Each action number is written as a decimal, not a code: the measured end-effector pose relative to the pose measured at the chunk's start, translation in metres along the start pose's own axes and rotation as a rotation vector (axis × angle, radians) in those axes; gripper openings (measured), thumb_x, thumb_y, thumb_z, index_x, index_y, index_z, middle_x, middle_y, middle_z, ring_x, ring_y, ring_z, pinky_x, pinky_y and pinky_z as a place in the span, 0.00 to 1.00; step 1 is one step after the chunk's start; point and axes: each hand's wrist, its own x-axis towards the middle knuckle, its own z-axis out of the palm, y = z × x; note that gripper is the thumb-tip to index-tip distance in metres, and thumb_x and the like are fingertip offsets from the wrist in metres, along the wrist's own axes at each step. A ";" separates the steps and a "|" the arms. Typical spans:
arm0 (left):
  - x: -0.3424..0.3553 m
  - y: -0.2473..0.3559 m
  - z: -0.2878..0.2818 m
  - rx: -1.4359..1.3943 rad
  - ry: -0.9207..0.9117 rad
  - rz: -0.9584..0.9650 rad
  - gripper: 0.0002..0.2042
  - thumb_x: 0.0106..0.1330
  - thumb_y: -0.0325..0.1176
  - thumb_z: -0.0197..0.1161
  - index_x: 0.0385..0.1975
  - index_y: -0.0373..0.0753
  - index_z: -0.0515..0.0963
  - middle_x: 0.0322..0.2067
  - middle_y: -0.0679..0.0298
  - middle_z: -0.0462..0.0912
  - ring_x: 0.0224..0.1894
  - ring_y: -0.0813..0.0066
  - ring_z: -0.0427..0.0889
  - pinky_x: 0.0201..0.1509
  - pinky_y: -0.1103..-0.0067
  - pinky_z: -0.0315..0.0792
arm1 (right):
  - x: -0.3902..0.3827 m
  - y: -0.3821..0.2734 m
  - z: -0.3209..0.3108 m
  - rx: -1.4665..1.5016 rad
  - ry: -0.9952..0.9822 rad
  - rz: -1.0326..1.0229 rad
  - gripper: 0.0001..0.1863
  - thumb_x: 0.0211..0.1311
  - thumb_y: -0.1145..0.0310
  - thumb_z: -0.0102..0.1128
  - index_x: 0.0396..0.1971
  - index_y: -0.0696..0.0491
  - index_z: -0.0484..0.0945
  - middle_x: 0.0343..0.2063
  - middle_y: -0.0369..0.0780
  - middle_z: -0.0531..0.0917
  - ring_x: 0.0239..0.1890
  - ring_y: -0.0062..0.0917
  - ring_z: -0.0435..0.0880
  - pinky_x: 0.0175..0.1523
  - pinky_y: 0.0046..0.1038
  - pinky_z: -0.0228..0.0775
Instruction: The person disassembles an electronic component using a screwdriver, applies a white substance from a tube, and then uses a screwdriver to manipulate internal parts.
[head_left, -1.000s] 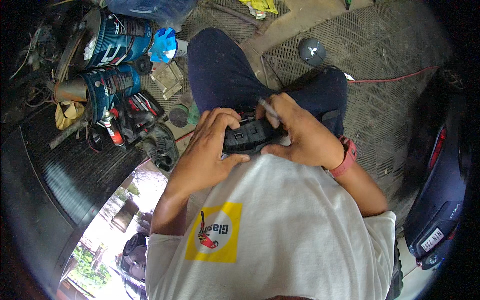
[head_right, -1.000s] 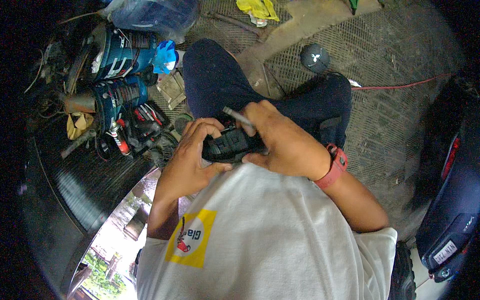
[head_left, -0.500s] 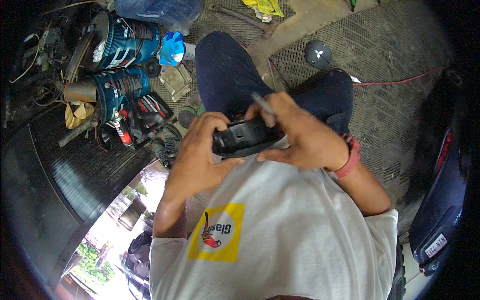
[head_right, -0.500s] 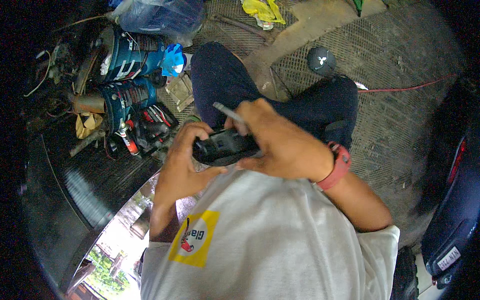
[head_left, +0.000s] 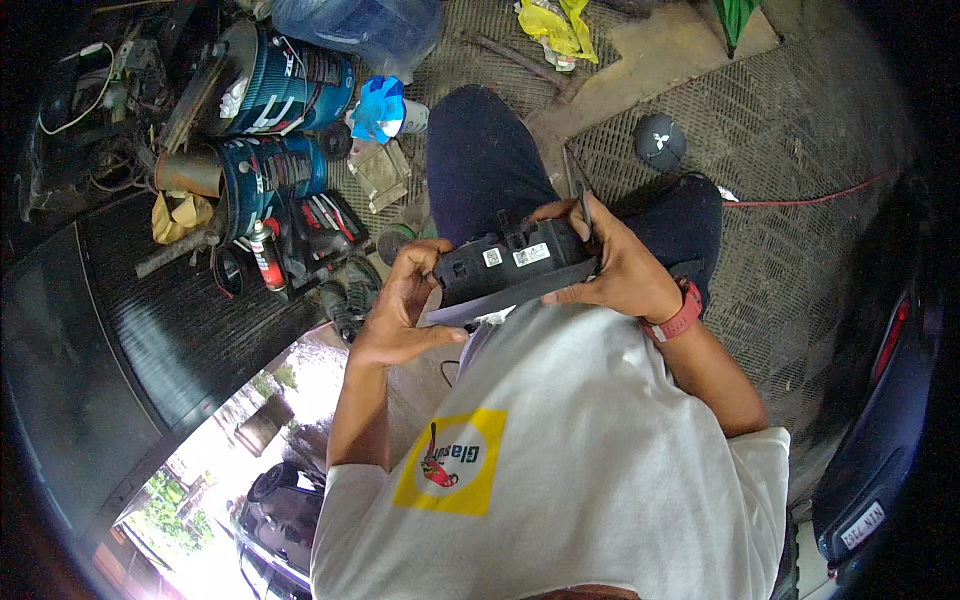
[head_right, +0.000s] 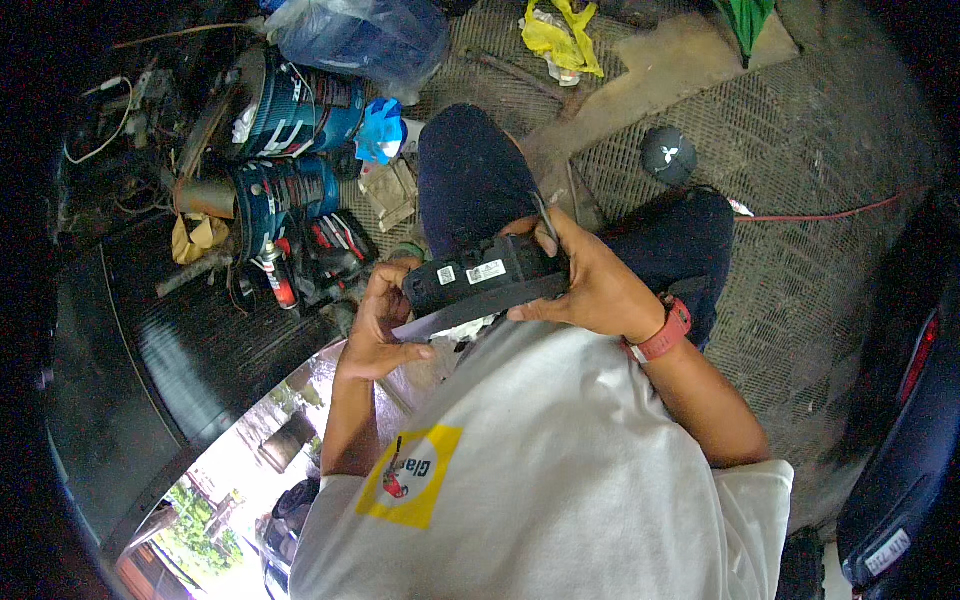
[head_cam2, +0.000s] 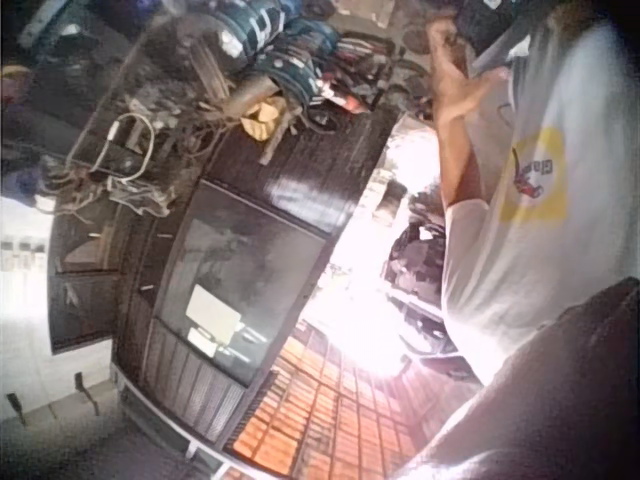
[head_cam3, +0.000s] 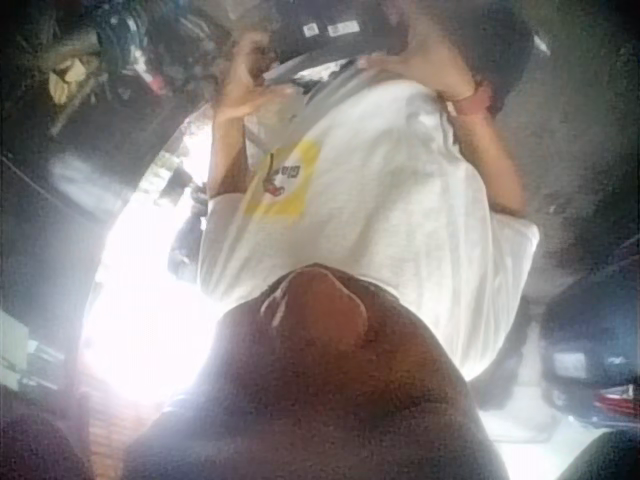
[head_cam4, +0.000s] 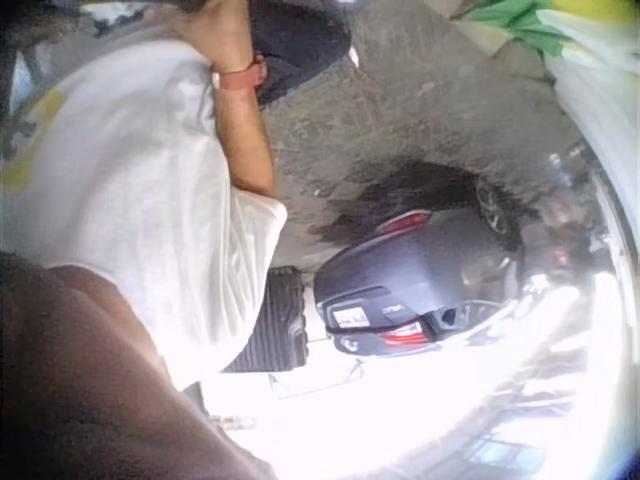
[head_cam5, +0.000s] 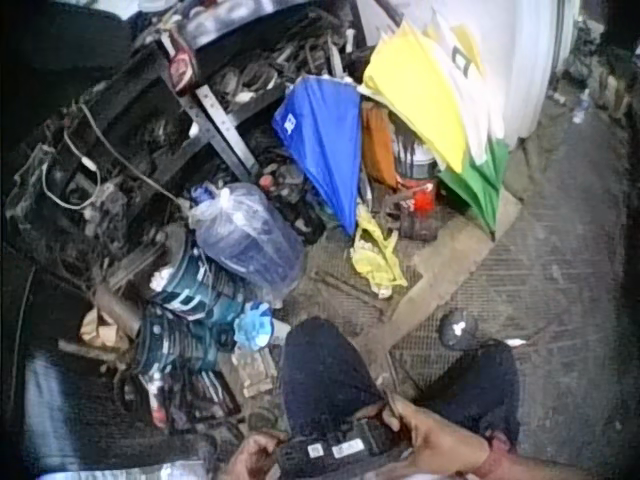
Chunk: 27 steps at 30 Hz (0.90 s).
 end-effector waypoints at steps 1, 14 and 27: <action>0.000 -0.001 -0.001 0.091 -0.008 0.005 0.46 0.49 0.30 0.95 0.64 0.44 0.67 0.70 0.57 0.66 0.74 0.65 0.69 0.83 0.62 0.64 | 0.000 0.000 0.000 -0.035 -0.005 0.002 0.39 0.47 0.76 0.94 0.44 0.48 0.63 0.67 0.49 0.83 0.72 0.35 0.81 0.78 0.39 0.71; 0.001 0.000 0.012 0.473 0.156 -0.040 0.48 0.42 0.35 0.97 0.66 0.41 0.76 0.64 0.56 0.78 0.70 0.59 0.80 0.78 0.60 0.79 | -0.002 0.012 -0.002 -0.309 0.072 -0.143 0.44 0.41 0.79 0.85 0.65 0.56 0.78 0.60 0.44 0.88 0.56 0.38 0.89 0.62 0.34 0.79; 0.001 0.006 0.027 0.565 0.196 0.136 0.47 0.40 0.36 0.98 0.66 0.39 0.81 0.62 0.52 0.79 0.66 0.55 0.84 0.72 0.61 0.83 | -0.008 0.016 0.002 -0.384 0.096 -0.146 0.35 0.44 0.77 0.90 0.43 0.53 0.66 0.65 0.48 0.87 0.68 0.38 0.88 0.68 0.33 0.78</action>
